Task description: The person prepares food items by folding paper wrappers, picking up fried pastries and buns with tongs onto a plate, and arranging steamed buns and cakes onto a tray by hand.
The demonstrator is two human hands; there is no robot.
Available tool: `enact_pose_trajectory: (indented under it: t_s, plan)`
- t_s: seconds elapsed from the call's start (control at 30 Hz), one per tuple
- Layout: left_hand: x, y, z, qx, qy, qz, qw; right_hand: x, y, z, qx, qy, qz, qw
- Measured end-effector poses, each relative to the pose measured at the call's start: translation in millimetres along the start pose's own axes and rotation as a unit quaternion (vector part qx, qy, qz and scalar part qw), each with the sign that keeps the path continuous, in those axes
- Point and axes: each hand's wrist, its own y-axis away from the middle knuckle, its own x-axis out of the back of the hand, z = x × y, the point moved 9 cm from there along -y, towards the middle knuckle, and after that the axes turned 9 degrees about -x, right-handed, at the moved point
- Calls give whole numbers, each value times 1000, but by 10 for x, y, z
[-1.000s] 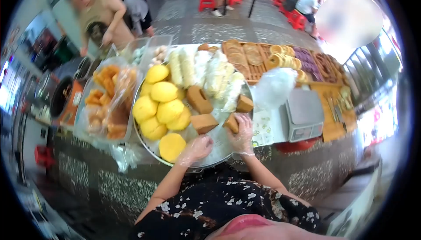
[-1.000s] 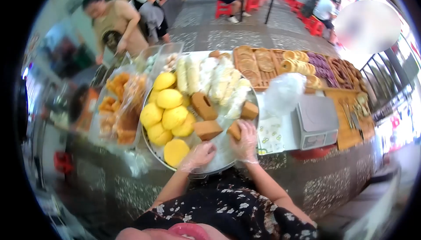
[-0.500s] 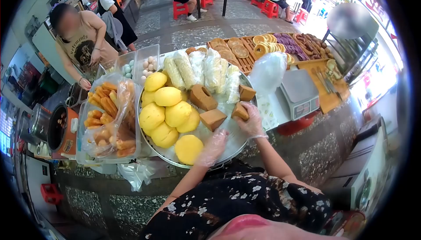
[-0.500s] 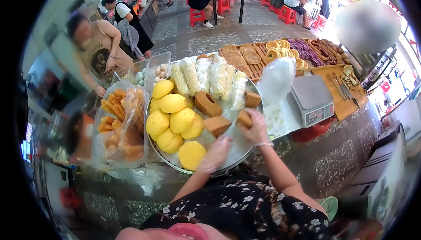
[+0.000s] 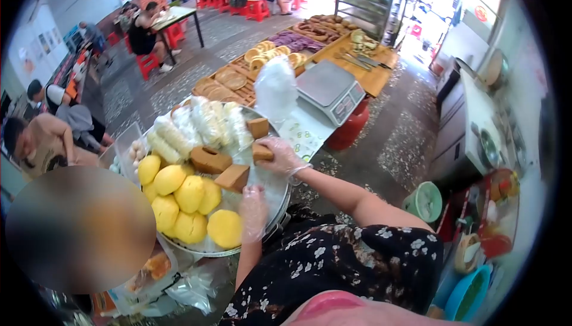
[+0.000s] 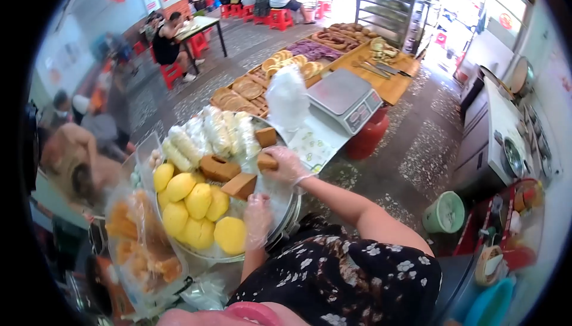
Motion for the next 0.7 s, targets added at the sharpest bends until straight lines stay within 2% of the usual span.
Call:
enact_pose_trajectory:
  t_s: [0.07, 0.17, 0.27, 0.37, 0.47, 0.53, 0.7]
  plan:
    - [-11, -16, 46, -16, 1, -2, 1000, 20, -13, 18, -7, 0, 0, 1000]
    - [-12, -11, 25, 12, -2, -9, 1000, 23, -10, 27, -14, -17, -1, 1000]
    - [-26, -30, 129, -18, -65, -16, 998, 54, -3, 0, -20, -31, 2, 999]
    - [-52, -32, 93, 28, -75, -27, 996, 32, -1, 30, -28, -37, -4, 999]
    - [-101, -16, 33, 16, -85, -10, 996, 34, -4, 33, -19, -32, 4, 999]
    - [-82, -17, 115, -38, -163, 20, 986, 47, 1, 28, -14, -36, 0, 999]
    - [-79, -43, 158, -35, -175, 29, 984, 57, -15, 31, -11, -42, 7, 999]
